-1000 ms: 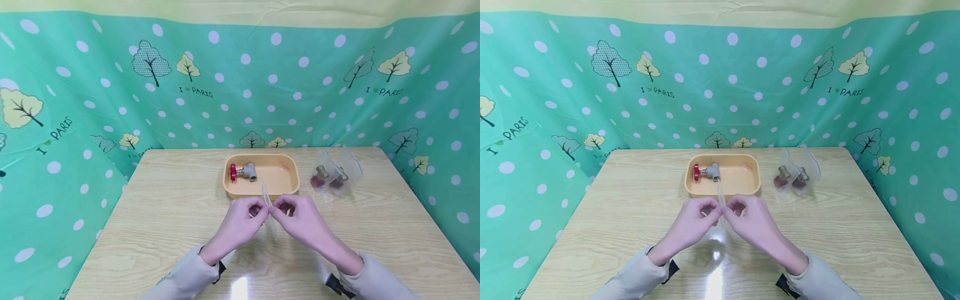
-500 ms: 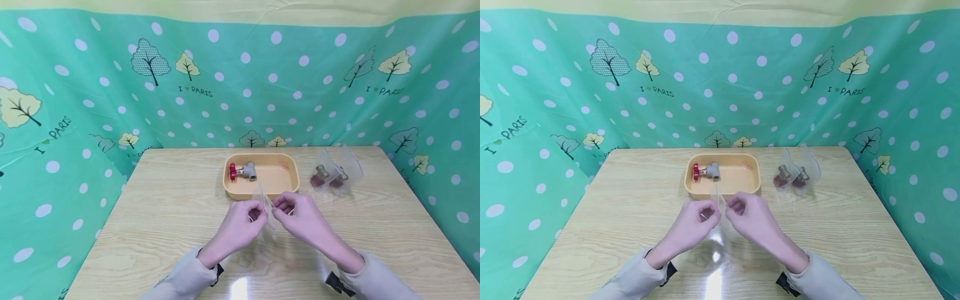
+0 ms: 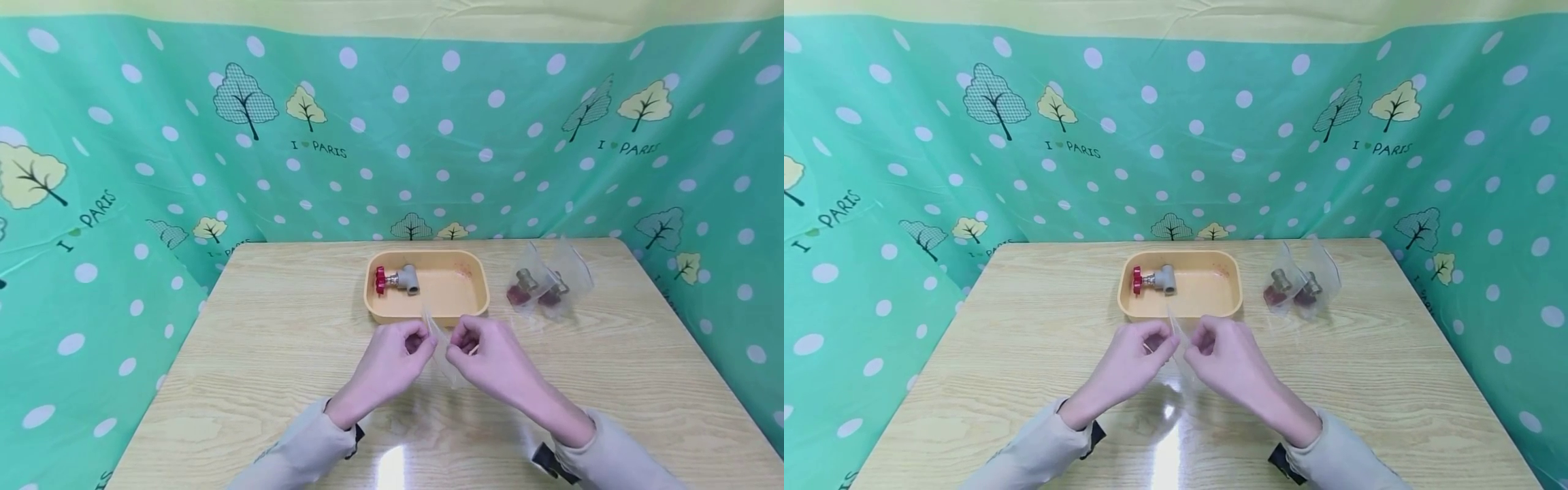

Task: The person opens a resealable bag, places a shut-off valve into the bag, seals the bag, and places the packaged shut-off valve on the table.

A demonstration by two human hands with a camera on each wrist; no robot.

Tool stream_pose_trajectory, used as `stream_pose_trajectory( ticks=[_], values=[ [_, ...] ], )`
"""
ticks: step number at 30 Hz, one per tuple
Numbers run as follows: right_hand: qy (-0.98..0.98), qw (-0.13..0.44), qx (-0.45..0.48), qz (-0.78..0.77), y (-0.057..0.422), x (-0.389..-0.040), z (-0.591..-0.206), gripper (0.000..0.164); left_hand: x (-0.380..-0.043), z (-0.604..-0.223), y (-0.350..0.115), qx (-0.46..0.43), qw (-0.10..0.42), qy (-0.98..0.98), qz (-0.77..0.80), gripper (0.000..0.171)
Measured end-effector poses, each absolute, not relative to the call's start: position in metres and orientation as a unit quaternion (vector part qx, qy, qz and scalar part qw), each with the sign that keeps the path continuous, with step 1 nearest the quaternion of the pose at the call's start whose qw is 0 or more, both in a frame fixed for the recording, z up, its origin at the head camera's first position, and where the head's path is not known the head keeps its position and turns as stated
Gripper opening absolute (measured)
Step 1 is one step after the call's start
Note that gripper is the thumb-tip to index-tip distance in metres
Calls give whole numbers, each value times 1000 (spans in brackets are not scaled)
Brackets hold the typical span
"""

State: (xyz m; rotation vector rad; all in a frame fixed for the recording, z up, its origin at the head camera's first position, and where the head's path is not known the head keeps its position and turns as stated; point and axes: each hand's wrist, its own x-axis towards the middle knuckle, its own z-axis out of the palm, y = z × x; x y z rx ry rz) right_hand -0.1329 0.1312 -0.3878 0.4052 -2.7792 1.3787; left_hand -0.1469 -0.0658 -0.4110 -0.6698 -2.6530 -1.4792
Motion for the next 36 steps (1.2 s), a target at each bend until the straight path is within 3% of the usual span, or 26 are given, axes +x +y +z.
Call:
stream_pose_trajectory(
  ticks=[8,14,17,22,29,32,36],
  values=[
    [-894,24,121,432,139,-133,-386,15,-148,-411,-73,-193,38,-853,-483,19],
    [-897,63,251,358,144,-130,-387,34,-148,-406,-82,-191,45,-864,-464,20],
    [-902,68,299,304,145,-127,-384,32,-147,-403,-85,-193,49,-865,-461,24],
    [-908,54,295,291,145,-127,-377,25,-150,-403,-88,-230,57,-845,-479,17],
    [-873,35,308,375,146,-137,-376,23,-151,-423,-83,-317,-50,-812,-486,127],
    [-868,28,313,385,145,-141,-377,23,-153,-433,-76,-320,-60,-811,-487,145],
    [-865,14,318,388,145,-143,-377,22,-155,-441,-68,-310,-39,-811,-495,148]
  ],
)
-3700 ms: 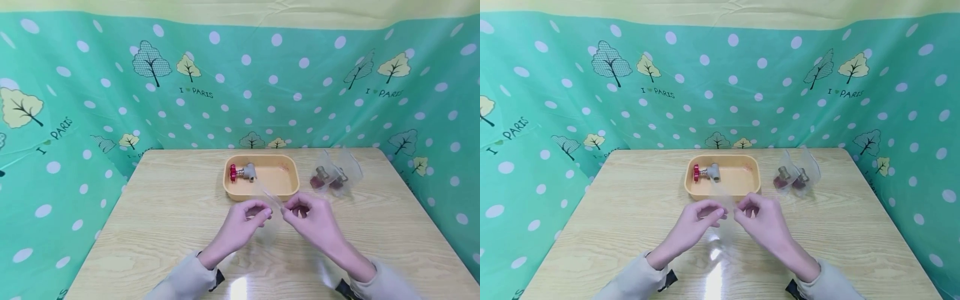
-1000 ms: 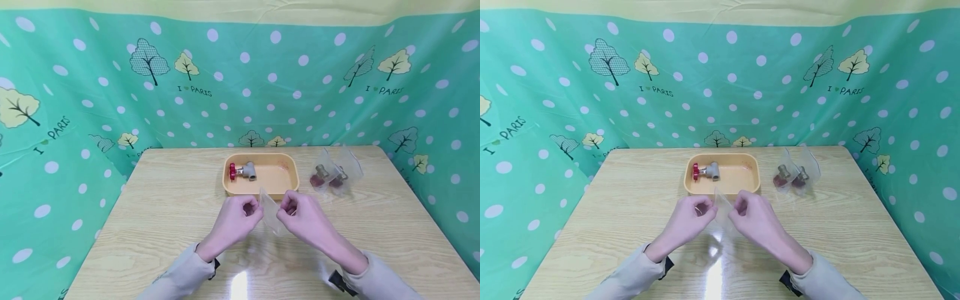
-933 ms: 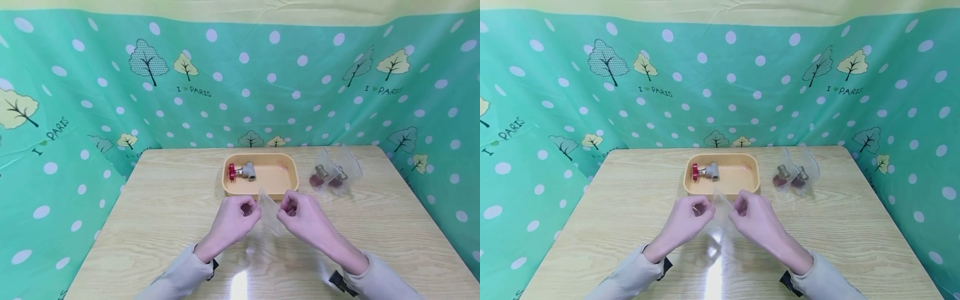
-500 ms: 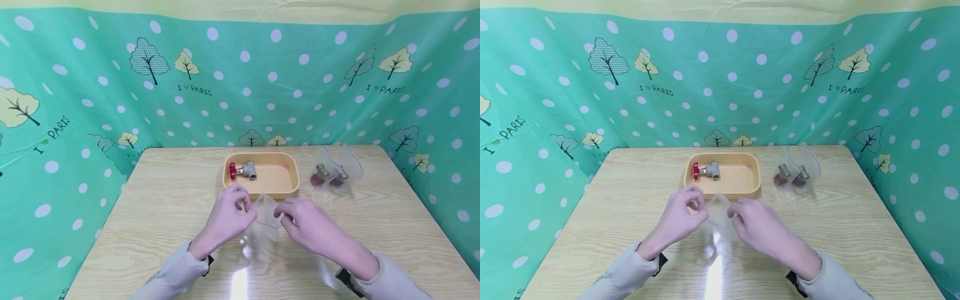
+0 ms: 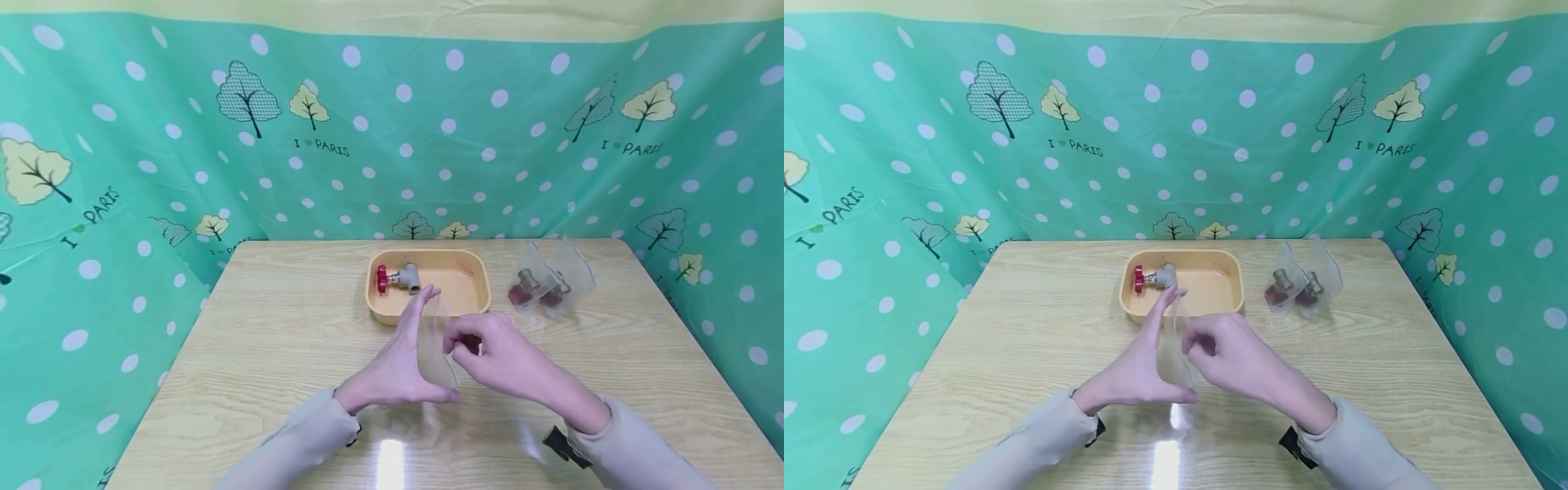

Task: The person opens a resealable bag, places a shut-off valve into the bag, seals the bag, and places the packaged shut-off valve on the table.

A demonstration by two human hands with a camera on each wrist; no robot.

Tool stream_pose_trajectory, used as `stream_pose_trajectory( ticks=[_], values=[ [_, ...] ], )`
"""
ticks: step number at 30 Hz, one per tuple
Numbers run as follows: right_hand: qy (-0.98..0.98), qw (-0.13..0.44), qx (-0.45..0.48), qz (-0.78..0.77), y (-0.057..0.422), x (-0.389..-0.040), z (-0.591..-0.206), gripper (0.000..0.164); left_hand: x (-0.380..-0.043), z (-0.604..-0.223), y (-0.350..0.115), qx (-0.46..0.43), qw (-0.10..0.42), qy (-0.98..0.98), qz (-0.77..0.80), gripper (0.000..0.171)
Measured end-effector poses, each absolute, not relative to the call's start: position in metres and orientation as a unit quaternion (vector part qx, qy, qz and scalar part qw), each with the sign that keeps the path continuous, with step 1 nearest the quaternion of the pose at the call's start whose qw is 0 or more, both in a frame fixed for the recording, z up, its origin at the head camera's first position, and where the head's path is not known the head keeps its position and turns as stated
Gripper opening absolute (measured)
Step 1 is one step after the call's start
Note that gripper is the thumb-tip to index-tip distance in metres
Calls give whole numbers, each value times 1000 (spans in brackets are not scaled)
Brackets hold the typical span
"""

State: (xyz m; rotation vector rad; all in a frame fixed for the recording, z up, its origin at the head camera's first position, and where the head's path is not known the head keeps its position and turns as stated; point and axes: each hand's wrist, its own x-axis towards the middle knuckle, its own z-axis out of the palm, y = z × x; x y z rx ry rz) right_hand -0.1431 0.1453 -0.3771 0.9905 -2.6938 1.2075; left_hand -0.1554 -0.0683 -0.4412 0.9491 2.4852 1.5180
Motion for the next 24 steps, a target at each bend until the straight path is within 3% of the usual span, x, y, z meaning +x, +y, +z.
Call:
stream_pose_trajectory(
  ticks=[6,12,16,21,24],
  values=[
    [-867,13,326,377,147,-143,-374,19,-157,-444,-64,294,10,822,487,139],
    [-885,76,325,323,149,-140,-365,22,-160,-443,-66,291,-19,835,467,120],
    [-901,105,315,280,148,-135,-359,10,-162,-443,-67,293,-22,831,473,113],
    [-899,84,354,244,147,-128,-354,26,-163,-445,-69,298,-12,826,479,108],
    [-887,71,389,238,145,-126,-355,17,-164,-446,-69,301,-6,822,484,105]
  ],
)
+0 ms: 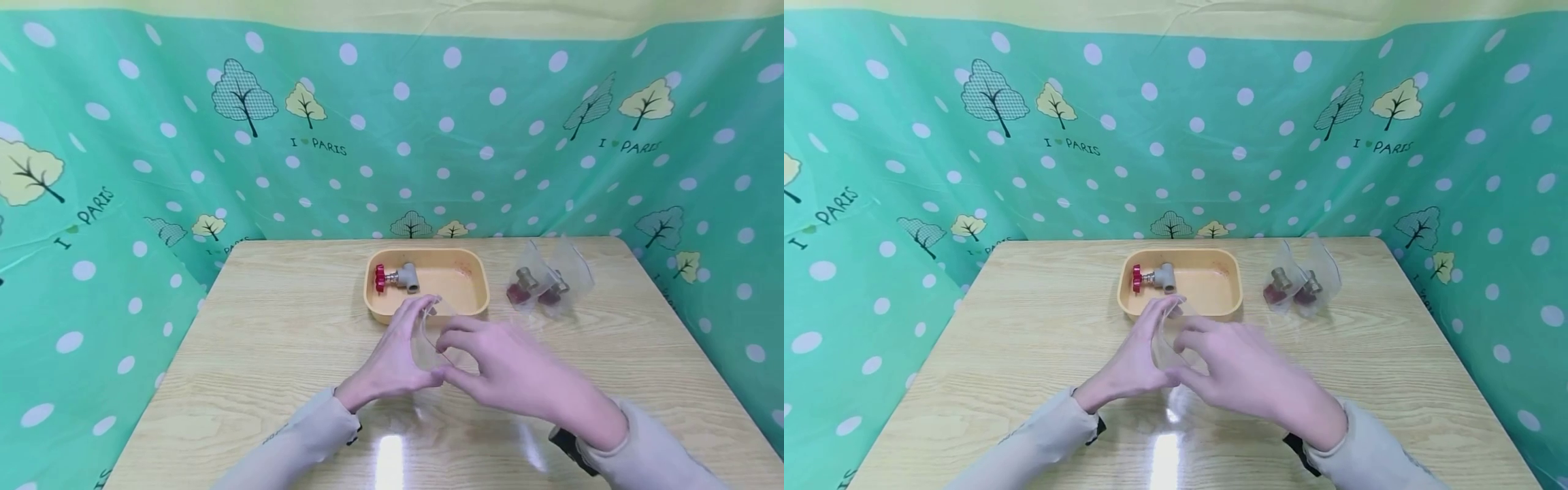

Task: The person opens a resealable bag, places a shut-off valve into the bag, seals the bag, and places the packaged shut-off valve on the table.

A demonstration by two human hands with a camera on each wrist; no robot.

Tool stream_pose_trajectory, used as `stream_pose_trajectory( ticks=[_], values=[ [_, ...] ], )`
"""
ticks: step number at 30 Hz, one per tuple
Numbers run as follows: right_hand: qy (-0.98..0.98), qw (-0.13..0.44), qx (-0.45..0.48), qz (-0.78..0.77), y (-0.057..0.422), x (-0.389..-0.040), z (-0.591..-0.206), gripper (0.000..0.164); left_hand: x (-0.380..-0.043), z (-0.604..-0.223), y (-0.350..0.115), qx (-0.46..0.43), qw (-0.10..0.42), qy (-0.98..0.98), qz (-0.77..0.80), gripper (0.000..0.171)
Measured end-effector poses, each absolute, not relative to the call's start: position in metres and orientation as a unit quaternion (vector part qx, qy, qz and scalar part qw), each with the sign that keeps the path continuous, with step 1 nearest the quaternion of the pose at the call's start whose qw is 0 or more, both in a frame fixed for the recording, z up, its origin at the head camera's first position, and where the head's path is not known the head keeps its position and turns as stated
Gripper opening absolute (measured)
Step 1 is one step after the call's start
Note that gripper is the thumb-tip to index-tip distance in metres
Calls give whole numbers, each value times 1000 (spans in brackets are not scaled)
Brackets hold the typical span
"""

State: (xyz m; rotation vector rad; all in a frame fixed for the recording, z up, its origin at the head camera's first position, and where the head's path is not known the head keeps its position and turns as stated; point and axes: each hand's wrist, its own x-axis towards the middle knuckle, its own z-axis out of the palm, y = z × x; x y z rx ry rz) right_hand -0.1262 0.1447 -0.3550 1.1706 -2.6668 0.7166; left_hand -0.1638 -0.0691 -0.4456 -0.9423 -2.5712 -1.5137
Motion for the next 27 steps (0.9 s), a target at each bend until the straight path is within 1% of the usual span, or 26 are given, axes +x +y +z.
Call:
stream_pose_trajectory(
  ticks=[2,3,6,9,10,13,16,19,22,24,27],
  values=[
    [-880,80,402,241,143,-126,-356,5,-164,-446,-69,-301,3,-820,-488,105],
    [-875,90,408,245,143,-127,-357,2,-164,-446,-69,-299,1,-819,-490,105],
    [-865,131,420,240,142,-129,-359,9,-162,-447,-68,-292,-9,-818,-495,110],
    [-851,188,435,225,142,-132,-360,2,-161,-450,-69,-284,-23,-826,-487,115],
    [-847,205,439,219,143,-133,-359,3,-161,-451,-70,-283,-29,-829,-482,116],
    [-835,241,448,211,145,-134,-356,22,-160,-456,-73,-281,-46,-835,-471,115],
    [-828,270,451,196,148,-136,-351,39,-158,-461,-77,-286,-62,-835,-466,109],
    [-824,296,449,178,151,-138,-345,43,-155,-465,-82,-287,-74,-838,-459,105],
    [-822,311,446,169,154,-140,-340,41,-153,-469,-86,-281,-85,-845,-446,98],
    [-822,313,446,165,155,-141,-338,41,-152,-470,-88,-269,-94,-854,-435,101],
    [-824,304,450,162,154,-142,-339,39,-151,-470,-89,-247,-97,-864,-428,115]
  ],
)
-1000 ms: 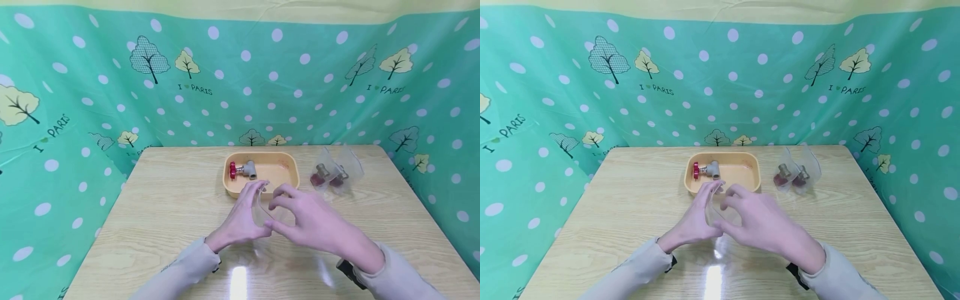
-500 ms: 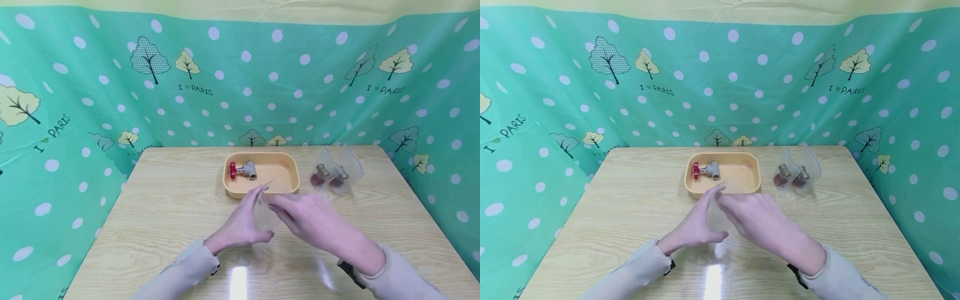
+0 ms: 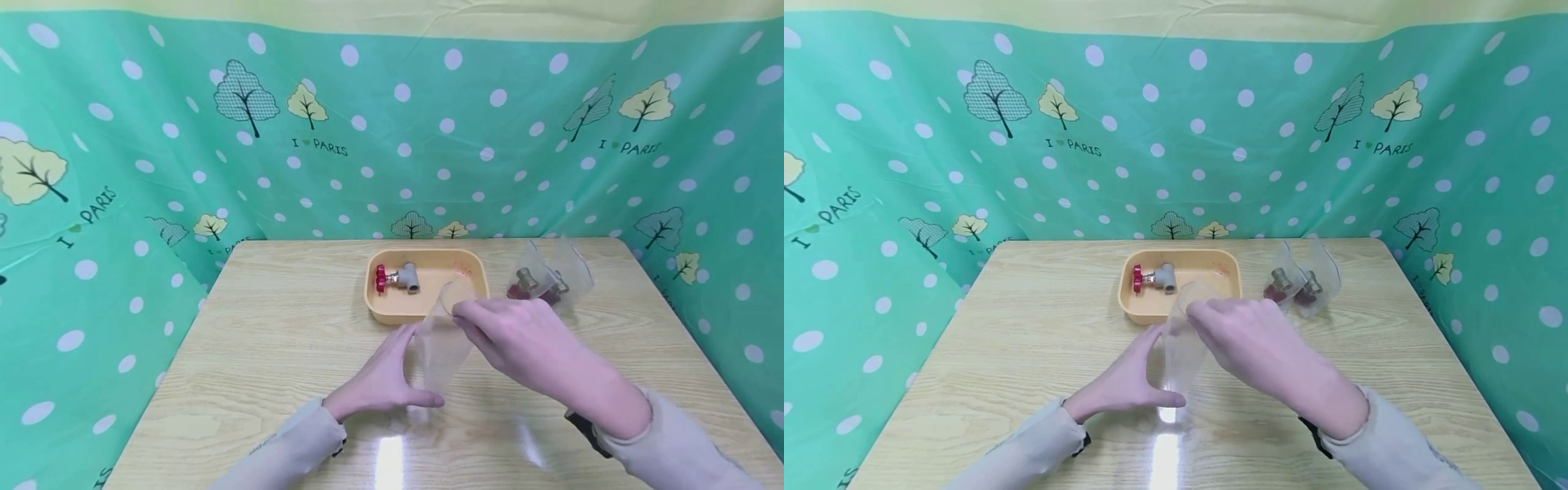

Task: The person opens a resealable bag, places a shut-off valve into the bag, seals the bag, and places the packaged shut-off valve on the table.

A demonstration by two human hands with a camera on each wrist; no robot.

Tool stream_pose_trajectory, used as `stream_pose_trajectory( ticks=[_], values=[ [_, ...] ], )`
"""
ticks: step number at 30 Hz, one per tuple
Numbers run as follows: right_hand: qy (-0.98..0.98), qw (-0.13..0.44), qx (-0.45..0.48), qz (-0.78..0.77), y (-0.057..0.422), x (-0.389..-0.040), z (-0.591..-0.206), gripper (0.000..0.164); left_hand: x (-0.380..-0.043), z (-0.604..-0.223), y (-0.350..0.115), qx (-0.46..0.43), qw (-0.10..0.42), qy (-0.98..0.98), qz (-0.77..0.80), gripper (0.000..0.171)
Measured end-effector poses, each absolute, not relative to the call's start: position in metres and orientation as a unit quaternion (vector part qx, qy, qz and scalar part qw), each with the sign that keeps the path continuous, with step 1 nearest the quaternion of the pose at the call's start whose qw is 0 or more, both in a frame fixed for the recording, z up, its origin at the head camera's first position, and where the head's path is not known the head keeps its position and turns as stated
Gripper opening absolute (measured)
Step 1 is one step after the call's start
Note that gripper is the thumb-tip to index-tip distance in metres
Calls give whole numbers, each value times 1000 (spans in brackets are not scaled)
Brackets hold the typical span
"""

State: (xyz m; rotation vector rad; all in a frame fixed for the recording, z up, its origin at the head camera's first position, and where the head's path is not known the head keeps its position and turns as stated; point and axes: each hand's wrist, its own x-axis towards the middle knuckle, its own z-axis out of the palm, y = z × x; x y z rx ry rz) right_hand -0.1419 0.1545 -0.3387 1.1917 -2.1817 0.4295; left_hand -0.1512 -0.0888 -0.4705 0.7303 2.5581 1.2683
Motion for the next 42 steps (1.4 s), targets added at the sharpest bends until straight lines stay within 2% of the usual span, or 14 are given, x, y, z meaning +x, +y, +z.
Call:
stream_pose_trajectory(
  ticks=[3,7,11,16,22,25,29,33,36,42],
  values=[
    [-827,286,458,160,151,-140,-342,30,-152,-466,-85,227,85,859,452,126],
    [-833,266,466,136,145,-137,-350,5,-154,-457,-78,223,53,836,498,123],
    [-836,254,475,100,138,-134,-359,25,-156,-452,-70,234,31,821,520,120],
    [-835,253,483,73,130,-131,-366,35,-160,-455,-66,253,18,809,530,107],
    [-837,237,487,79,128,-130,-367,32,-162,-458,-66,270,5,792,548,95],
    [-838,217,486,121,130,-131,-364,27,-162,-459,-67,277,1,789,549,93],
    [-831,209,472,208,135,-139,-356,27,-160,-457,-68,262,21,792,551,90],
    [-846,207,424,249,143,-159,-345,18,-160,-458,-69,238,43,797,554,90],
    [-875,176,381,242,149,-178,-337,12,-161,-461,-71,233,44,793,561,89],
    [-903,110,335,248,153,-219,-332,15,-163,-465,-72,235,37,790,565,86]
  ],
)
